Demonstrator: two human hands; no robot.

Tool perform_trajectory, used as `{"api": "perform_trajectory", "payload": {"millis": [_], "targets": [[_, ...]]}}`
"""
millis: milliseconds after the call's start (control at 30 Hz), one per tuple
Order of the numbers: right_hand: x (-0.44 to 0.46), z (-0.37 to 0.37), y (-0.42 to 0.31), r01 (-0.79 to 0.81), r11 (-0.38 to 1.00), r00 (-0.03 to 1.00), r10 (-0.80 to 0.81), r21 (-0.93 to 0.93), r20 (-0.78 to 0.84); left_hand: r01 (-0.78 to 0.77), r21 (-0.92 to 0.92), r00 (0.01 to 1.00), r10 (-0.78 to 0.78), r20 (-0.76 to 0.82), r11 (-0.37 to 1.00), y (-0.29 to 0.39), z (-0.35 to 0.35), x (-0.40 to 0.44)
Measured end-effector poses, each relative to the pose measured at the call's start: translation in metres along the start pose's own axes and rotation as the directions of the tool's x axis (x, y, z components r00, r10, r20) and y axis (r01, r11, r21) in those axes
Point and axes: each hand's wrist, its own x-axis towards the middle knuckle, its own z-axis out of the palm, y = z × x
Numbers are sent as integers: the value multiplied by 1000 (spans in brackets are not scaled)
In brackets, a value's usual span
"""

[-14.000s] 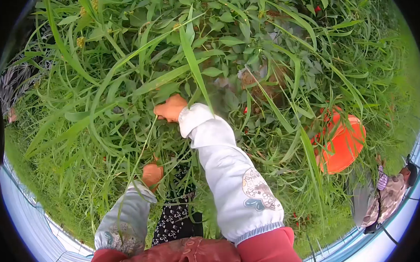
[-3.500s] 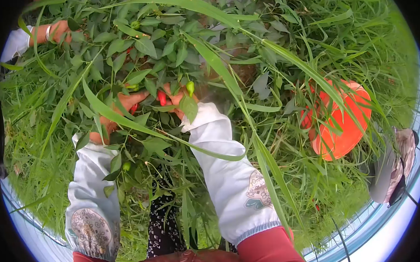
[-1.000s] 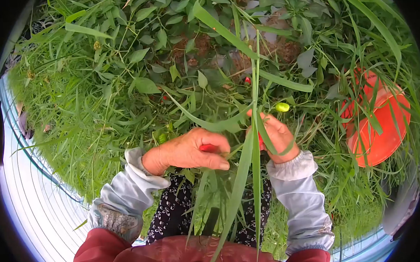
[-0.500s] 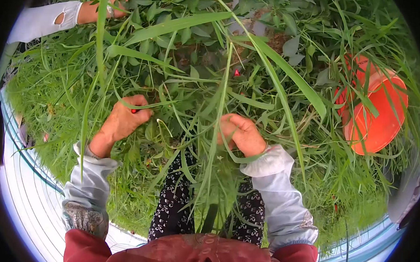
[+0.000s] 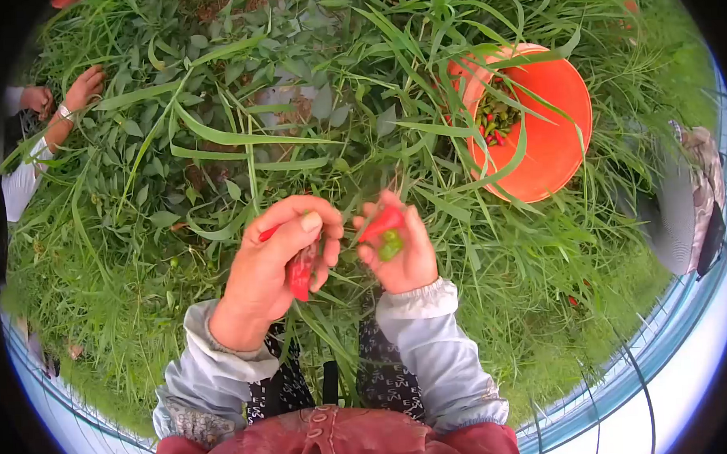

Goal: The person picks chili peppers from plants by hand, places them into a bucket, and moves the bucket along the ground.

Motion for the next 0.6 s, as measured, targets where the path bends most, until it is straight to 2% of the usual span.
{"api": "perform_trajectory", "payload": {"millis": [33,100,167,200,233,267,300,367,400,433,500,533,600], "targets": [[-8,6,-18,42,991,999,-42,126,2,32,-21,999,-33,-32,999,-6,14,15],[-21,9,-63,180,974,980,-189,135,63,-22,90,998,17,53,996,-15,49,44],[-31,12,-110,368,929,930,-368,41,2,-123,60,982,112,152,991,-31,93,72],[-32,3,-134,424,906,901,-422,2,100,-143,94,975,124,186,985,-41,115,90],[-35,11,-148,497,866,868,-497,-54,4,-163,126,967,133,218,979,-50,134,103],[-34,-1,-166,480,875,876,-475,-66,81,-227,208,960,182,215,951,-60,151,113],[-33,-15,-183,466,881,879,-451,-80,155,-285,289,949,227,218,914,-69,165,123],[-34,-23,-199,482,866,874,-486,-137,0,-396,485,916,299,268,779,-82,174,140],[-34,-27,-205,485,859,861,-502,-166,-79,-400,598,916,288,279,695,-77,172,140],[-33,-31,-208,497,854,855,-512,-153,-87,-397,700,918,274,288,594,-73,170,140],[-31,-38,-207,515,848,842,-528,-121,-112,-298,400,943,200,267,867,-82,153,145],[-31,-41,-203,508,838,843,-531,-197,-86,-216,204,952,160,259,955,-79,148,143],[-28,-54,-191,429,768,807,-562,-476,-180,-176,167,952,125,278,970,-69,143,138]]}}
